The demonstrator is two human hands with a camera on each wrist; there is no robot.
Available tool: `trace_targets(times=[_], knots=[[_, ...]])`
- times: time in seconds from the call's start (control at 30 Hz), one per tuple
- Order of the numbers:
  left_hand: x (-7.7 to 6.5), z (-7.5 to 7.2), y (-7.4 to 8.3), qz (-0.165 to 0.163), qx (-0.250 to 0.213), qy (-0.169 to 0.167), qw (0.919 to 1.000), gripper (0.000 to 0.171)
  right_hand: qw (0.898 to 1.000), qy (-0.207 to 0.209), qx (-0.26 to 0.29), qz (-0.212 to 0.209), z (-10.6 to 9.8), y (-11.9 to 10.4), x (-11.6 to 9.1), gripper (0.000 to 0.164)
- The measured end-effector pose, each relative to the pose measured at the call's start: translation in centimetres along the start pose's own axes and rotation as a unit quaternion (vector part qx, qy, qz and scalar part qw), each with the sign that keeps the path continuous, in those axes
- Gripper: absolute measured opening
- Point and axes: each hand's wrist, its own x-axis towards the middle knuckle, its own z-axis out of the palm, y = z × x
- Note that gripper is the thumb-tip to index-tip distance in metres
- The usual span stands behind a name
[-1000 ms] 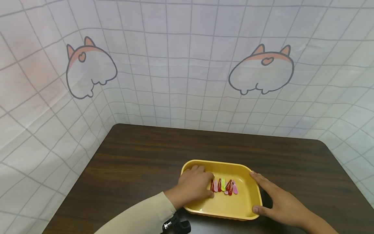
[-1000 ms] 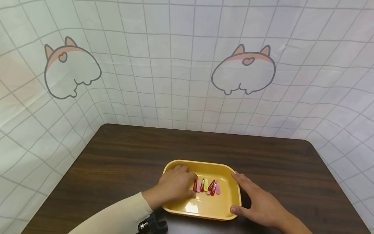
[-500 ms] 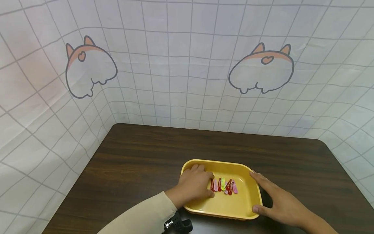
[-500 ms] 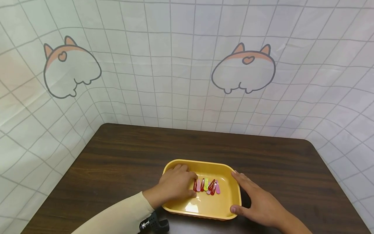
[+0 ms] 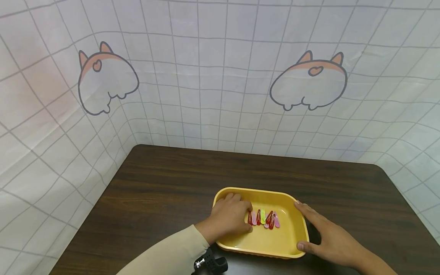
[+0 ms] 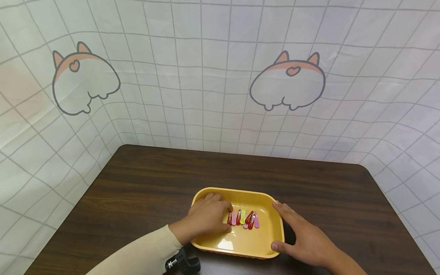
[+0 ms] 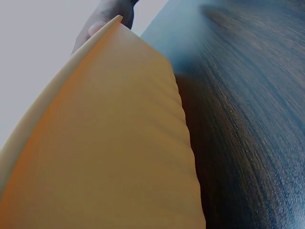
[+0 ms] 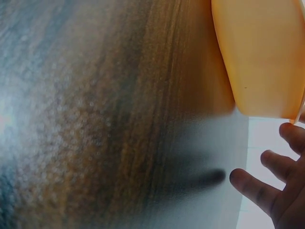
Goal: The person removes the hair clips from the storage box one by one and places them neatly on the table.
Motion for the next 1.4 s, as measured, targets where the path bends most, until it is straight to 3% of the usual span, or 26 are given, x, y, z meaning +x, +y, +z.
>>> trace_targets(times=[0.53,0.87,1.1,1.4], knots=[[0.1,-1.0,0.0,-0.015,-0.05,-0.007,0.9986,0.044,1.0,-0.002,-0.006,-0.012,-0.5,0.0,0.2,0.103],[0.3,-1.5,-0.6,0.024,-0.12,-0.008,0.9925,0.049,1.0,-0.001,-0.01,-0.011,-0.5,-0.2,0.3,0.103],[0.2,-2.0,-1.1,0.04,-0.127,0.007,0.991,0.048,1.0,0.004,-0.013,-0.018,-0.5,-0.2,0.3,0.103],[-0.2,-3.2,-1.5,0.035,-0.152,0.02,0.9876,0.044,1.0,0.01,-0.012,-0.014,-0.4,-0.1,0.2,0.101]])
